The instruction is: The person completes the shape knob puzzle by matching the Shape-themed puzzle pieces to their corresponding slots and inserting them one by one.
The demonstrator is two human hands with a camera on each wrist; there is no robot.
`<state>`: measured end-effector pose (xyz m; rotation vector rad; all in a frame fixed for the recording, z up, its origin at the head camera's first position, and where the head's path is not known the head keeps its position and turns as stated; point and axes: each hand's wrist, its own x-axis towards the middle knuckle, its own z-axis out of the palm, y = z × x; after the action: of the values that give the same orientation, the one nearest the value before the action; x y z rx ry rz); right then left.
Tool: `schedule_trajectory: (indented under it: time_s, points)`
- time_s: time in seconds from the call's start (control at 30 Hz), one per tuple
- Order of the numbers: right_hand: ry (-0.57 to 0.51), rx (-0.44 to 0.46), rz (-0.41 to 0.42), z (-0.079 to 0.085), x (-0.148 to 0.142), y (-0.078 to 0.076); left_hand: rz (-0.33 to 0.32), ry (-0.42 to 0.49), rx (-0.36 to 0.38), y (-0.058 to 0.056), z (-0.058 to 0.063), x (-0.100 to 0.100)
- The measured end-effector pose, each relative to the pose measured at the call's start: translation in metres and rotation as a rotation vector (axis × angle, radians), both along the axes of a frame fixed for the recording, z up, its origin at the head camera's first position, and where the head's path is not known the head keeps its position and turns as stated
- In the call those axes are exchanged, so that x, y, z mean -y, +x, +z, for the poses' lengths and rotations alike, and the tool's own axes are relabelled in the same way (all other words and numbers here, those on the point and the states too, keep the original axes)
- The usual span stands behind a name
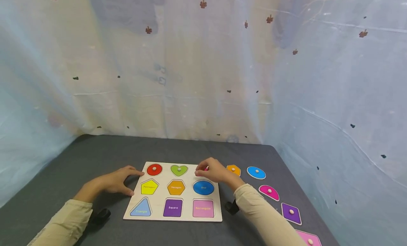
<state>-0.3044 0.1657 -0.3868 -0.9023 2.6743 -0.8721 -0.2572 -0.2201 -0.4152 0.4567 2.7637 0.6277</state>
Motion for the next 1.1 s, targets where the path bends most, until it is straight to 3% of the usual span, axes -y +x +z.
schedule_trajectory:
  time_s: [0.7,1.1]
  points:
    - [0.001,-0.021,-0.077,0.008,-0.043,0.016,0.013,0.008,0.001,0.000,0.000,0.000]
    - [-0.022,-0.040,-0.099,-0.001,-0.072,0.016,0.010,0.015,0.012,0.001,0.001,0.000]
